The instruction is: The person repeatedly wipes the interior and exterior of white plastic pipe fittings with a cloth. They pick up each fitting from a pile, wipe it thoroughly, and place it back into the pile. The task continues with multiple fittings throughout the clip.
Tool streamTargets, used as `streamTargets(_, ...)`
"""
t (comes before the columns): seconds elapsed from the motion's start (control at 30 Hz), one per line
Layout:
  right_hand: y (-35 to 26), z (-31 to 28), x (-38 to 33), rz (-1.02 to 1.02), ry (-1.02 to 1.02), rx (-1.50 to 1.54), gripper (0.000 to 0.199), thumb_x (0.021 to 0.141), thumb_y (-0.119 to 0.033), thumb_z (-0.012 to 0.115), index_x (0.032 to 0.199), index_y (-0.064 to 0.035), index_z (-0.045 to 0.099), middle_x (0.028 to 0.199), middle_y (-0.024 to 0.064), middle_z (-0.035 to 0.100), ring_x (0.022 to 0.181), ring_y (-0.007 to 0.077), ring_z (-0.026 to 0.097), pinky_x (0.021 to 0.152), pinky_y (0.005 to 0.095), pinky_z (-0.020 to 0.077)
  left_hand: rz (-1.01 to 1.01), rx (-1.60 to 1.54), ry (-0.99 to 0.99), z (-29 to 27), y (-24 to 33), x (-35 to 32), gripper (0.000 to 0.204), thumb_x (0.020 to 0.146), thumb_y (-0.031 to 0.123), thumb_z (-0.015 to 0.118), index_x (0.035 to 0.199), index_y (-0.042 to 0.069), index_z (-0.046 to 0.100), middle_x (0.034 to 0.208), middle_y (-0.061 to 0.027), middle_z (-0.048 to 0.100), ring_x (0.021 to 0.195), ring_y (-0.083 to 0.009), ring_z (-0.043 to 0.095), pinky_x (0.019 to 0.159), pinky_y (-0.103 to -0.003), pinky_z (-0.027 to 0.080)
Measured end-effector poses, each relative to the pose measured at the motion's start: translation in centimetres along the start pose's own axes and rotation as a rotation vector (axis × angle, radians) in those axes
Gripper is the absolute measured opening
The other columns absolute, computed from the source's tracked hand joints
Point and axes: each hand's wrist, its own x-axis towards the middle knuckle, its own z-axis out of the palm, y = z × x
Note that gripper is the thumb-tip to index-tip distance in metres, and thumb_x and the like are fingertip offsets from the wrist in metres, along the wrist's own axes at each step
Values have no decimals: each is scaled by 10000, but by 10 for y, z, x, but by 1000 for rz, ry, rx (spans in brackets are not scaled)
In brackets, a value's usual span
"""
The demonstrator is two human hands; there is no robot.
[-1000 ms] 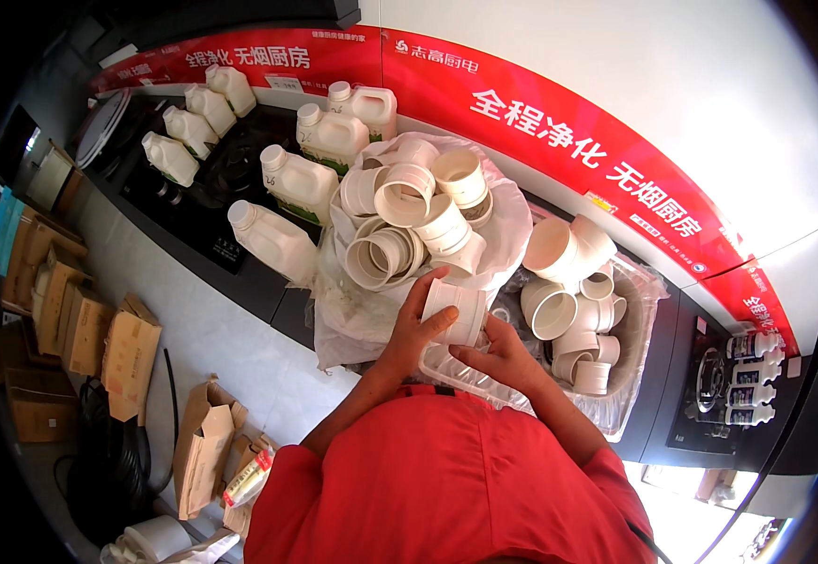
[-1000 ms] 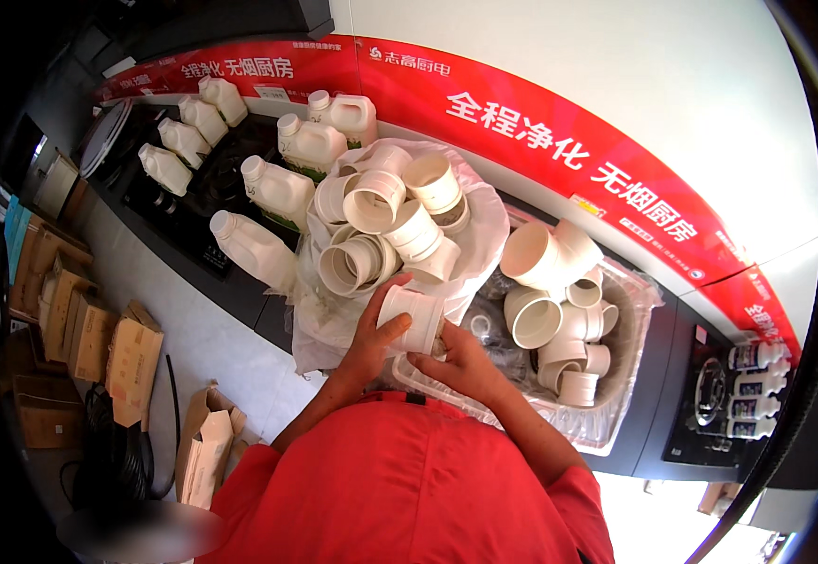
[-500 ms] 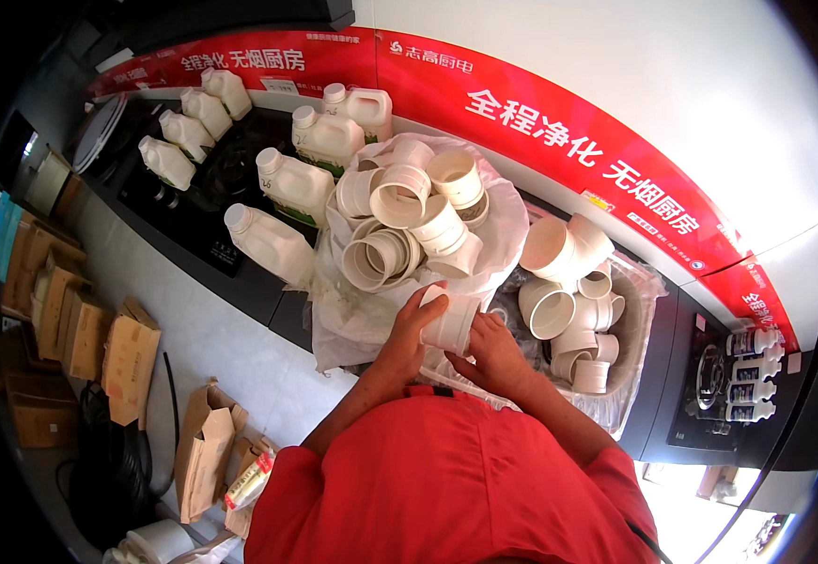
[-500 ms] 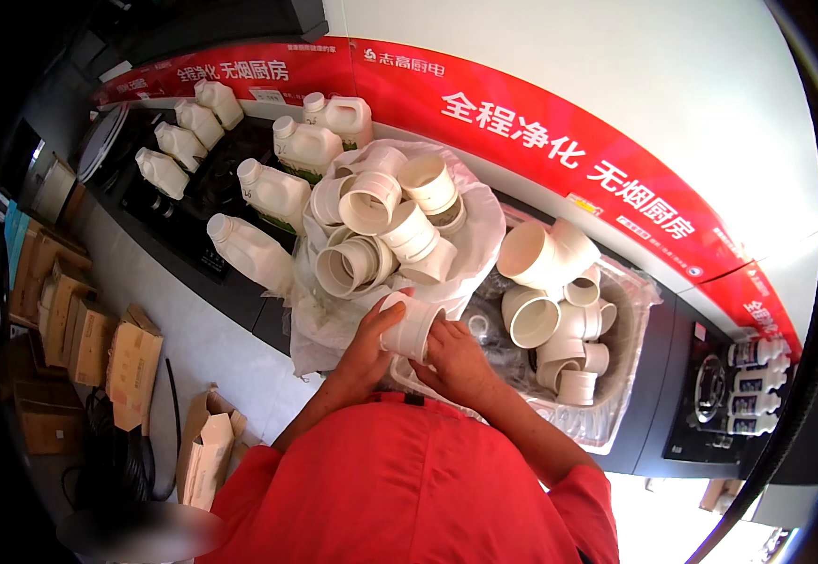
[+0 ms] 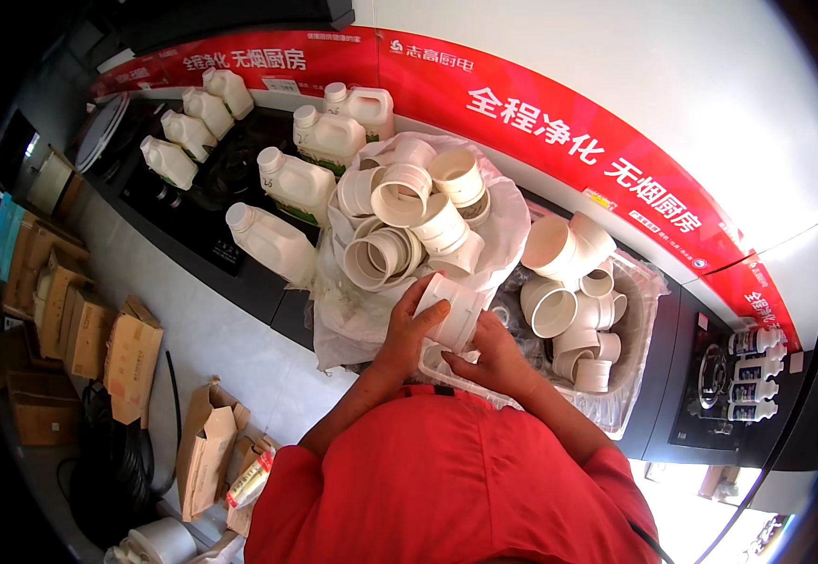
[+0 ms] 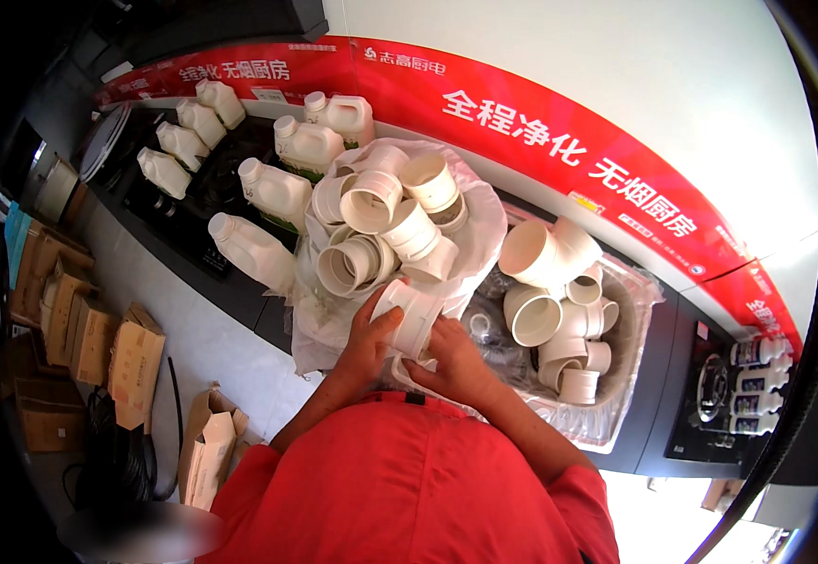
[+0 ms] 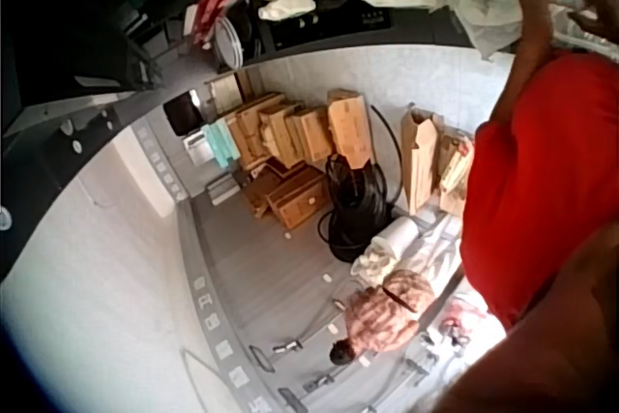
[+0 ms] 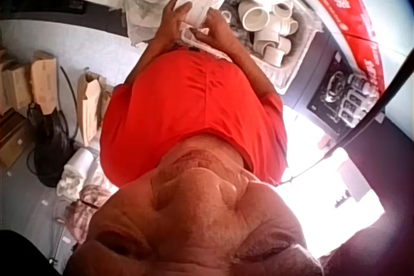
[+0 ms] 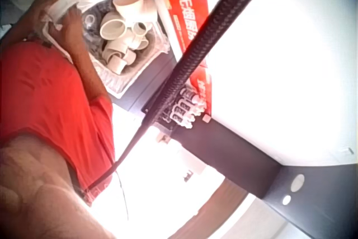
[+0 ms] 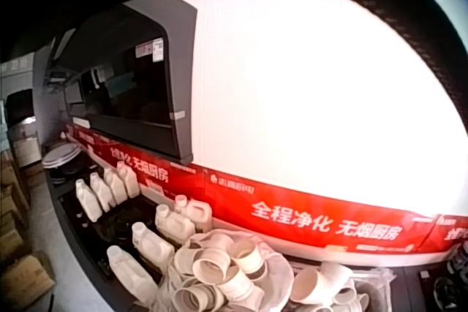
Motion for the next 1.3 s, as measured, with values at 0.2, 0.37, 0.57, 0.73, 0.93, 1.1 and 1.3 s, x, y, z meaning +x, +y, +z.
streamTargets(0.2, 13, 6, -5, -7, -22, -183, 359, 696, -105, 713, 1037, -85, 600, 1000, 145, 578, 920, 356, 540, 766, 419, 441, -73, 18, -47, -7, -13, 0, 522, 863, 198, 601, 1322, 33, 415, 1203, -84, 515, 1092, -173, 509, 926, -316, 408)
streamTargets(0.37, -1, 0, -2, 374, 22, 498, 369, 800, -116, 678, 1141, -57, 550, 984, 49, 610, 902, 178, 580, 774, 310, 458, -27, 139, -65, -8, -8, 7, 599, 837, 244, 629, 1347, 46, 388, 1227, -81, 499, 1114, -182, 493, 950, -323, 388)
streamTargets(0.57, -9, 1, 0, 523, 14, 766, 394, 833, -116, 660, 1190, -32, 516, 1037, 30, 591, 939, 103, 549, 797, 263, 451, 176, 178, -69, -3, 0, 5, 622, 816, 231, 679, 1339, 51, 395, 1142, -68, 525, 1054, -150, 497, 897, -291, 404)
streamTargets(0.73, 9, 8, -1, -67, 22, -59, 397, 698, -128, 695, 1070, -59, 577, 1028, 158, 574, 955, 357, 535, 791, 415, 437, 6, 46, -27, -4, 1, 3, 560, 838, 197, 645, 1325, 41, 419, 1153, -73, 532, 1062, -145, 499, 902, -292, 404)
streamTargets(0.93, 10, 4, 0, -10, -31, -194, 385, 726, -117, 690, 1087, -53, 572, 1015, 145, 587, 940, 304, 575, 788, 379, 454, -207, -73, -15, -7, -4, 7, 563, 855, 254, 588, 1344, 51, 397, 1189, -66, 522, 1076, -157, 504, 916, -298, 395)
streamTargets(1.1, -5, -7, 2, 472, -60, 678, 385, 822, -126, 669, 1157, 5, 533, 1027, 55, 611, 941, 110, 553, 814, 270, 448, 7, 112, -71, -7, 0, 7, 598, 817, 234, 634, 1342, 68, 402, 1156, -61, 533, 1049, -157, 520, 900, -306, 411)
streamTargets(1.3, -5, 3, 0, 233, -54, 312, 437, 758, -138, 689, 1167, -64, 555, 1066, 109, 602, 992, 224, 578, 848, 348, 451, 54, 63, -49, -6, 4, 7, 527, 822, 226, 611, 1293, 48, 454, 1086, -66, 559, 992, -145, 544, 873, -290, 429)
